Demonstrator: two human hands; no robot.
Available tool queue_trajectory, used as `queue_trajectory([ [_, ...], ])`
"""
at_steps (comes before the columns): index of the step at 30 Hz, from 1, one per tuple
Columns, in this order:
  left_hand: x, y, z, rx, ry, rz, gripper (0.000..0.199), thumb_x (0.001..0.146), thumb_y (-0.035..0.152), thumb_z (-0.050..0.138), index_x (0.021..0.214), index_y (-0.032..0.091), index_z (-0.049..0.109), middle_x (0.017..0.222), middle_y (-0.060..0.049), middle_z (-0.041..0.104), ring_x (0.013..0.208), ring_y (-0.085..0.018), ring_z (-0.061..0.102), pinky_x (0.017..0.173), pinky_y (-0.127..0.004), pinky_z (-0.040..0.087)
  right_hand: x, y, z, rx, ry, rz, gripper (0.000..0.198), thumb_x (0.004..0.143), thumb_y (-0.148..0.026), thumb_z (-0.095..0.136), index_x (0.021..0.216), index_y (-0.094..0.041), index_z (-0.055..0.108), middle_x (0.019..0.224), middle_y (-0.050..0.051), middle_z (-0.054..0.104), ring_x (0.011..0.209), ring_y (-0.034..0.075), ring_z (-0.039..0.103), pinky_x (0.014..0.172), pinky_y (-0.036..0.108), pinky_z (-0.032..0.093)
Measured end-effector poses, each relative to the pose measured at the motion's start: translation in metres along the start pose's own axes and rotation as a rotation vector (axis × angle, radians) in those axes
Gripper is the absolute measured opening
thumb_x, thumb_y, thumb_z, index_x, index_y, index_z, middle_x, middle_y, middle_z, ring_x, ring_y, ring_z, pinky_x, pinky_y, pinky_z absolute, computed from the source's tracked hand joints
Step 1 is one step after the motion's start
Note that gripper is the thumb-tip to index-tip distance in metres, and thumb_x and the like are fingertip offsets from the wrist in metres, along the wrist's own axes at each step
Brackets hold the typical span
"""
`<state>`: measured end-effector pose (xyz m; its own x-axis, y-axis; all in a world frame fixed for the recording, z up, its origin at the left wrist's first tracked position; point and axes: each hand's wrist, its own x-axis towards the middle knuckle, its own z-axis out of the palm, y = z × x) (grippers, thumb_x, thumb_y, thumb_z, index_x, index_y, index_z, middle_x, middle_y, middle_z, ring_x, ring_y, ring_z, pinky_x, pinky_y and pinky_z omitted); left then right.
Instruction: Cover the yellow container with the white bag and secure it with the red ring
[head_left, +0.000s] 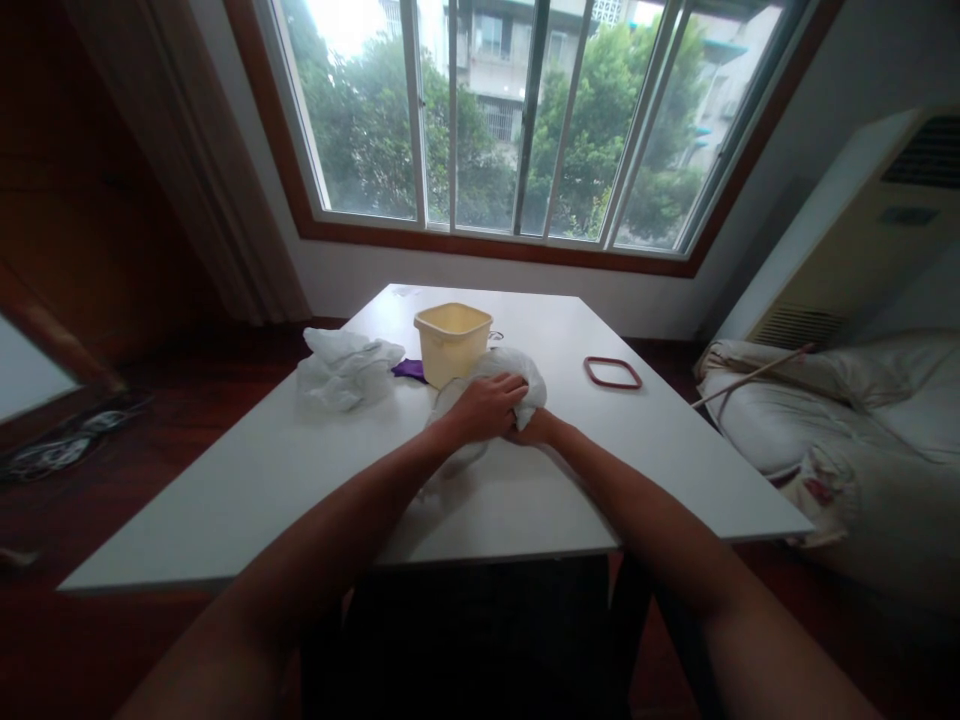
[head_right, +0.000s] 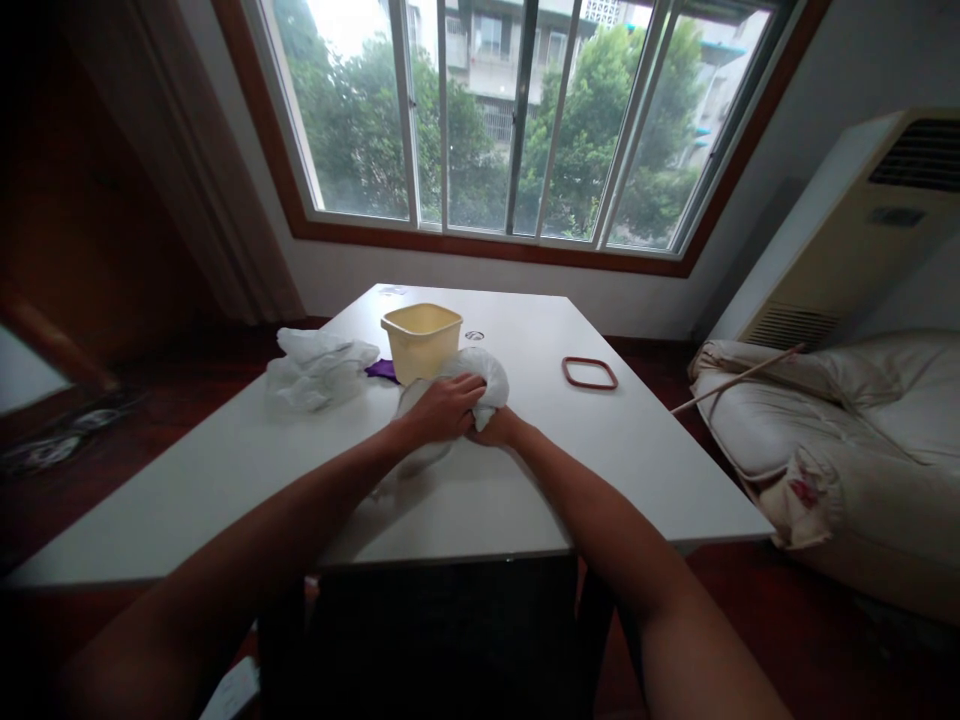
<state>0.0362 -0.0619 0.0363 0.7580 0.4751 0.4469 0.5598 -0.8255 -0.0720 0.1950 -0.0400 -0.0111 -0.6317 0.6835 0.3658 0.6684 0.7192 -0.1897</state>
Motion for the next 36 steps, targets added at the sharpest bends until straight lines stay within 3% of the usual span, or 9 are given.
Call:
queue_trajectory([
  [2,-0.001,-0.001,0.001,-0.004,-0.021,-0.020,0.023,0.080,0.013,0.051,0.100,0.018,0.060,0.108,-0.011,0.063,0.101,-0.024,0.057,0.081,-0.034,0.046,0.002,0.002,0.002,0.053,-0.023,0.035,0.014,0.079,-0.028,0.060,0.074,-0.017,0.067,0.078,0.007,0.071,0.087,0.022,0.063,0.082,0.032,0.052],
  [6,-0.006,-0.014,0.007,-0.056,-0.019,-0.240,0.023,0.086,0.018,0.048,0.105,0.018,0.061,0.105,-0.011,0.067,0.096,-0.025,0.062,0.078,-0.032,0.046,-0.003,0.016,-0.014,0.283,0.028,0.116,0.016,0.077,-0.027,0.056,0.080,-0.015,0.067,0.087,0.007,0.070,0.087,0.020,0.061,0.081,0.030,0.050],
  [9,-0.011,-0.026,0.012,-0.103,-0.068,-0.362,0.022,0.091,0.024,0.046,0.105,0.020,0.063,0.104,-0.010,0.069,0.092,-0.025,0.065,0.077,-0.031,0.045,-0.013,0.026,-0.036,0.480,0.010,0.178,0.025,0.080,-0.036,0.056,0.070,-0.014,0.065,0.071,0.002,0.064,0.070,0.016,0.057,0.067,0.027,0.048],
  [11,-0.014,-0.031,0.015,-0.132,-0.106,-0.386,0.023,0.092,0.029,0.048,0.106,0.021,0.064,0.107,-0.010,0.070,0.095,-0.026,0.066,0.079,-0.031,0.046,-0.018,0.027,-0.048,0.621,0.035,0.246,0.032,0.080,-0.045,0.060,0.073,-0.014,0.066,0.067,0.001,0.061,0.065,0.015,0.054,0.061,0.026,0.045],
  [14,-0.016,-0.033,0.021,-0.212,-0.137,-0.365,0.027,0.092,0.035,0.051,0.110,0.022,0.065,0.114,-0.010,0.069,0.104,-0.027,0.065,0.085,-0.032,0.046,-0.019,0.018,-0.060,0.763,0.186,0.284,0.039,0.080,-0.052,0.062,0.087,-0.014,0.069,0.077,0.002,0.064,0.073,0.017,0.057,0.065,0.027,0.047],
  [17,-0.014,-0.029,0.027,-0.266,-0.157,-0.350,0.025,0.089,0.034,0.054,0.105,0.019,0.068,0.112,-0.013,0.070,0.101,-0.028,0.066,0.087,-0.034,0.047,-0.014,0.007,-0.058,0.729,0.236,0.233,0.041,0.083,-0.055,0.059,0.089,-0.015,0.068,0.089,0.004,0.065,0.084,0.019,0.059,0.074,0.028,0.049],
  [21,-0.011,-0.024,0.025,-0.216,-0.176,-0.367,0.018,0.082,0.024,0.058,0.096,0.018,0.069,0.105,-0.013,0.070,0.098,-0.028,0.066,0.086,-0.033,0.048,-0.010,0.005,-0.047,0.603,0.151,0.182,0.038,0.086,-0.052,0.056,0.091,-0.016,0.068,0.090,0.004,0.065,0.085,0.018,0.059,0.077,0.028,0.049],
  [30,-0.012,-0.026,0.014,-0.222,-0.041,-0.384,0.040,0.088,0.033,0.056,0.128,0.026,0.056,0.117,-0.008,0.069,0.106,-0.026,0.064,0.092,-0.033,0.046,-0.014,0.024,-0.035,0.654,0.015,0.294,0.038,0.080,-0.046,0.062,0.103,-0.015,0.060,0.080,0.001,0.064,0.066,0.013,0.054,0.059,0.023,0.047],
  [36,-0.012,-0.026,0.018,-0.231,0.012,-0.337,0.052,0.091,0.031,0.054,0.142,0.027,0.045,0.119,-0.009,0.068,0.103,-0.025,0.065,0.088,-0.031,0.047,-0.010,0.033,-0.028,0.522,0.104,0.324,0.031,0.083,-0.043,0.053,0.091,-0.015,0.063,0.073,0.000,0.061,0.065,0.012,0.051,0.059,0.022,0.041],
])
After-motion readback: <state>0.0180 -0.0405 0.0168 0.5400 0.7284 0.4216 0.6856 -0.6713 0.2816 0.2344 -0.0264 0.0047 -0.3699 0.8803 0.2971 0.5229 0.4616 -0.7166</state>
